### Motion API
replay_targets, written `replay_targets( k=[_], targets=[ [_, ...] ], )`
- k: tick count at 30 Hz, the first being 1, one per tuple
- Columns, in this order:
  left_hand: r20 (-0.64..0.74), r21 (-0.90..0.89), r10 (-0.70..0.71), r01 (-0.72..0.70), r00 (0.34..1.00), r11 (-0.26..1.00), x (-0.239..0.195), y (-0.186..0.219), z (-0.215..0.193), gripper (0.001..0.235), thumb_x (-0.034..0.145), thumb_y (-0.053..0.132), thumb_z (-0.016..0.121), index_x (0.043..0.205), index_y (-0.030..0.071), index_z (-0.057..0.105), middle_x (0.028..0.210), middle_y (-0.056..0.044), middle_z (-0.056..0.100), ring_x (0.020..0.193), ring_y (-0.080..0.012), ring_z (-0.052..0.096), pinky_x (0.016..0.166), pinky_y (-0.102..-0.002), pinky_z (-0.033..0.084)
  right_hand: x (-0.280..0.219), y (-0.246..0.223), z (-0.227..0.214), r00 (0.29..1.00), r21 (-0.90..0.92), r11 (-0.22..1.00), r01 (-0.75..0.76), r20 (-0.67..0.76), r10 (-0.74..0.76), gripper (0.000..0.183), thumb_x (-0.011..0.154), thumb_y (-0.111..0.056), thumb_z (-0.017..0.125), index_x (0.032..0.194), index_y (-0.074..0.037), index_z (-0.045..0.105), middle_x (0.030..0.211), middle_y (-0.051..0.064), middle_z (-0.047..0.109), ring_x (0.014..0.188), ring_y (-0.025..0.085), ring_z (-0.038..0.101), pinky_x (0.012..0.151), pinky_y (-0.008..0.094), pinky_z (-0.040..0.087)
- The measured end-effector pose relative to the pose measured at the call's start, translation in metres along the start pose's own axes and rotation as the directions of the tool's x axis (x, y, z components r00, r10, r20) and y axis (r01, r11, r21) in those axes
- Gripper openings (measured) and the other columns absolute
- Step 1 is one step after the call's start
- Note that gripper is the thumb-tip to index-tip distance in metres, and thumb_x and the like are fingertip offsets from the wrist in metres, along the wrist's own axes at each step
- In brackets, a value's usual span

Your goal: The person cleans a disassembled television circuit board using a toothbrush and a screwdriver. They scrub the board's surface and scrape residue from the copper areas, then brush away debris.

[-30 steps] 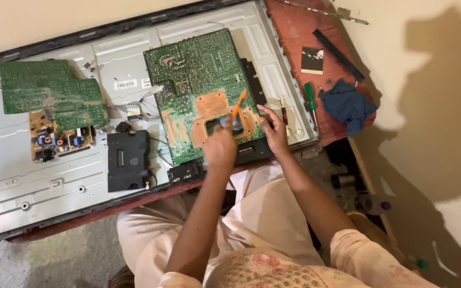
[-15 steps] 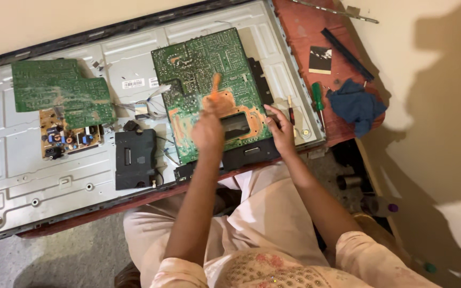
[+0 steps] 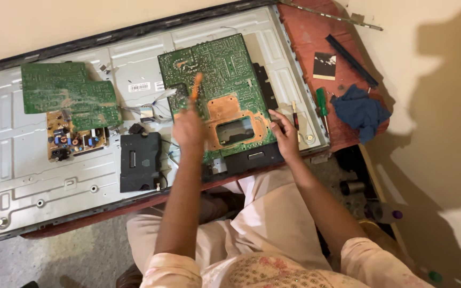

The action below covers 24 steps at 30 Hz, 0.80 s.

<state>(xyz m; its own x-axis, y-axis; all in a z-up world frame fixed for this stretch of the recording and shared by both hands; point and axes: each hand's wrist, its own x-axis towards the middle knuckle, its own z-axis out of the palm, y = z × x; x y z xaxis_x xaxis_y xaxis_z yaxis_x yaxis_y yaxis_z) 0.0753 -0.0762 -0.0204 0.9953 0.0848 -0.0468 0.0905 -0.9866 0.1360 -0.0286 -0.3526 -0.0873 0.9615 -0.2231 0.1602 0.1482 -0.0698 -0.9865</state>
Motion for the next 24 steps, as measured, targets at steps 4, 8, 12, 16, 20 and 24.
replay_targets(
  k=[4,8,12,16,20,24],
  targets=[
    [-0.038,-0.013,-0.103,0.102,0.994,0.995,0.032,-0.027,-0.009,0.044,0.107,0.019,0.045,0.151,0.021,0.049,0.103,-0.013,0.071,0.086,-0.0308,0.074,0.063,-0.044,0.059,0.000,0.001,0.000,1.000,0.039,0.999,-0.002,0.005,0.002,0.039,0.105,-0.012,0.061,0.144,-0.007,0.060,0.089,-0.006,0.057,0.079,0.002,0.047,0.073,0.019,0.041],
    [-0.082,-0.016,-0.045,0.044,0.996,0.999,0.042,-0.001,-0.002,0.039,0.106,0.020,0.044,0.143,0.016,0.055,0.102,-0.013,0.070,0.083,-0.0307,0.074,0.061,-0.043,0.059,0.001,0.001,0.001,0.999,0.022,0.999,-0.032,-0.009,0.033,0.040,0.103,-0.011,0.061,0.143,-0.006,0.060,0.089,-0.006,0.059,0.078,0.002,0.047,0.072,0.019,0.040],
    [0.018,-0.085,0.085,-0.083,0.996,0.993,0.015,0.076,0.018,0.031,0.108,0.025,0.044,0.131,0.012,0.060,0.105,-0.014,0.071,0.084,-0.0298,0.075,0.062,-0.043,0.061,0.000,-0.001,0.000,1.000,0.028,1.000,-0.006,-0.007,0.007,0.041,0.103,-0.011,0.061,0.144,-0.006,0.061,0.090,-0.006,0.058,0.079,0.002,0.047,0.073,0.020,0.041],
    [-0.123,-0.033,0.278,-0.284,0.953,0.958,0.003,0.114,0.030,0.052,0.096,0.015,0.050,0.148,0.015,0.053,0.101,-0.014,0.072,0.076,-0.0298,0.076,0.060,-0.043,0.061,0.000,-0.004,0.001,1.000,0.012,1.000,-0.009,0.000,0.009,0.039,0.106,-0.015,0.062,0.144,-0.006,0.060,0.091,-0.006,0.059,0.082,0.003,0.048,0.075,0.020,0.041],
    [-0.006,-0.080,0.160,-0.160,0.987,0.984,0.047,0.078,0.018,0.029,0.103,0.021,0.050,0.125,0.014,0.068,0.102,-0.014,0.074,0.088,-0.0323,0.076,0.070,-0.045,0.061,-0.001,-0.010,0.004,1.000,0.016,1.000,-0.021,0.011,0.020,0.039,0.105,-0.017,0.061,0.143,-0.006,0.060,0.094,-0.007,0.060,0.083,0.002,0.050,0.074,0.020,0.042],
    [-0.059,-0.058,-0.056,0.053,0.997,0.997,0.077,0.008,-0.002,0.027,0.102,0.024,0.052,0.104,0.012,0.076,0.105,-0.014,0.074,0.092,-0.0335,0.074,0.073,-0.047,0.059,-0.002,-0.017,0.002,0.996,0.042,0.995,-0.086,-0.005,0.086,0.041,0.104,-0.017,0.062,0.143,-0.006,0.061,0.091,-0.006,0.060,0.077,0.003,0.046,0.069,0.020,0.039]
  ],
)
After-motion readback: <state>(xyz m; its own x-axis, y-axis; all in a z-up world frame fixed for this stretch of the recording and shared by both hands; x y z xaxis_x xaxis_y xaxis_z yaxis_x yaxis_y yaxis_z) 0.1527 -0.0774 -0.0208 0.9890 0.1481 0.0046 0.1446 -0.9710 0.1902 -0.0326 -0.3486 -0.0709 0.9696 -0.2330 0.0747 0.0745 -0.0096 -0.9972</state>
